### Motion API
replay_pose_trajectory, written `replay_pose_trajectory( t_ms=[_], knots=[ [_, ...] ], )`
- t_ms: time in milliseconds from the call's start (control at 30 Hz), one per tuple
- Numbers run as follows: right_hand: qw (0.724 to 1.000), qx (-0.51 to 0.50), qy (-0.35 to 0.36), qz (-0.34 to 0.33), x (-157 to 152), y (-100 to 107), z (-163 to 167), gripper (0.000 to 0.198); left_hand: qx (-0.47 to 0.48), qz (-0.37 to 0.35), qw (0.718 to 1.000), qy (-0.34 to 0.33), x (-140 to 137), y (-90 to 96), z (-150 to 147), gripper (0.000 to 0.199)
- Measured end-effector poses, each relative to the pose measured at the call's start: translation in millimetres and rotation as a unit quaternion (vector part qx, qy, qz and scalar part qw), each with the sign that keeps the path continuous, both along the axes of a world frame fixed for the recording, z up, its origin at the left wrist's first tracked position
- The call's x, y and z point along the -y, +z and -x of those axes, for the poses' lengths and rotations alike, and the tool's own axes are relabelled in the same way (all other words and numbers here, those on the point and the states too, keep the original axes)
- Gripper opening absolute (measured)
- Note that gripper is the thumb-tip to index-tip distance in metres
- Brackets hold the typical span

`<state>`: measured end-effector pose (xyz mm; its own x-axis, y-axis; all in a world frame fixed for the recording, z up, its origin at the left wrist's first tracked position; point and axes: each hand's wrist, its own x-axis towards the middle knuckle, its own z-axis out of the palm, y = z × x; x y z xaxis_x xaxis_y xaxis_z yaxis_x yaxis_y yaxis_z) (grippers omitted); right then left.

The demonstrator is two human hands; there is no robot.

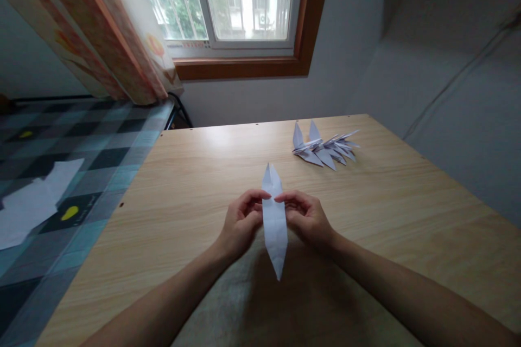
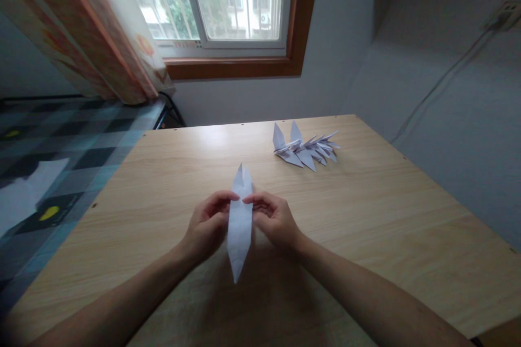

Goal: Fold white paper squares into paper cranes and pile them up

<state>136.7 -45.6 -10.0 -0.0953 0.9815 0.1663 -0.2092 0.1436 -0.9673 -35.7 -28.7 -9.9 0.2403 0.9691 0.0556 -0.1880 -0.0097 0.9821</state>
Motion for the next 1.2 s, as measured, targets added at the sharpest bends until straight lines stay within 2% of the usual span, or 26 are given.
replay_pose_trajectory(
  t_ms=[100, 200, 367, 500, 567, 733, 833, 933, 1000, 1067, 1100, 1200],
  knots=[
    [1.0, -0.025, 0.003, 0.008, -0.1, 0.8, 0.6, 0.02, 0.046, 0.008, 0.998, -0.039, 1.6, 3.2, -2.8, 0.034],
    [0.999, -0.04, 0.012, 0.02, -0.3, -2.3, -0.4, 0.019, 0.049, -0.003, 0.998, -0.041, 2.0, 4.1, -3.9, 0.035],
    [1.0, -0.014, 0.015, -0.008, -2.0, -9.8, -2.7, 0.024, 0.033, -0.03, 0.999, -0.026, 1.8, 6.3, -3.9, 0.027],
    [0.998, 0.032, -0.009, -0.05, -2.4, -7.3, -3.8, 0.013, 0.019, -0.055, 0.998, -0.026, 2.2, 9.4, -3.3, 0.018],
    [0.997, 0.049, -0.02, -0.055, -1.8, -4.2, -3.9, 0.015, 0.0, -0.068, 0.998, -0.02, 2.2, 9.3, -3.1, 0.014],
    [0.997, 0.071, -0.042, -0.004, 1.3, -0.8, -0.7, 0.024, -0.037, -0.066, 0.997, 0.017, 2.8, 6.5, -3.2, 0.018],
    [0.998, 0.015, -0.045, 0.032, 3.3, -1.7, 2.8, 0.027, -0.053, -0.054, 0.997, 0.027, 4.0, 7.7, -4.5, 0.019],
    [0.997, -0.033, -0.035, 0.055, 4.0, -1.7, 4.7, 0.042, -0.04, -0.026, 0.998, 0.037, 5.0, 11.3, -6.8, 0.023],
    [0.997, -0.034, -0.034, 0.067, 3.1, -1.1, 4.8, 0.059, -0.018, -0.011, 0.999, 0.035, 5.3, 13.1, -8.0, 0.025],
    [0.995, -0.03, -0.031, 0.087, 1.3, -0.7, 4.2, 0.067, -0.001, 0.004, 1.0, 0.025, 5.3, 13.3, -8.8, 0.027],
    [0.995, -0.026, -0.027, 0.097, 0.3, -0.6, 3.8, 0.064, 0.005, 0.011, 1.0, 0.018, 5.2, 12.8, -8.9, 0.028],
    [0.995, -0.005, -0.005, 0.104, -1.1, -0.7, 2.8, 0.039, 0.028, 0.018, 0.999, 0.004, 4.4, 9.5, -9.0, 0.034]
  ],
)
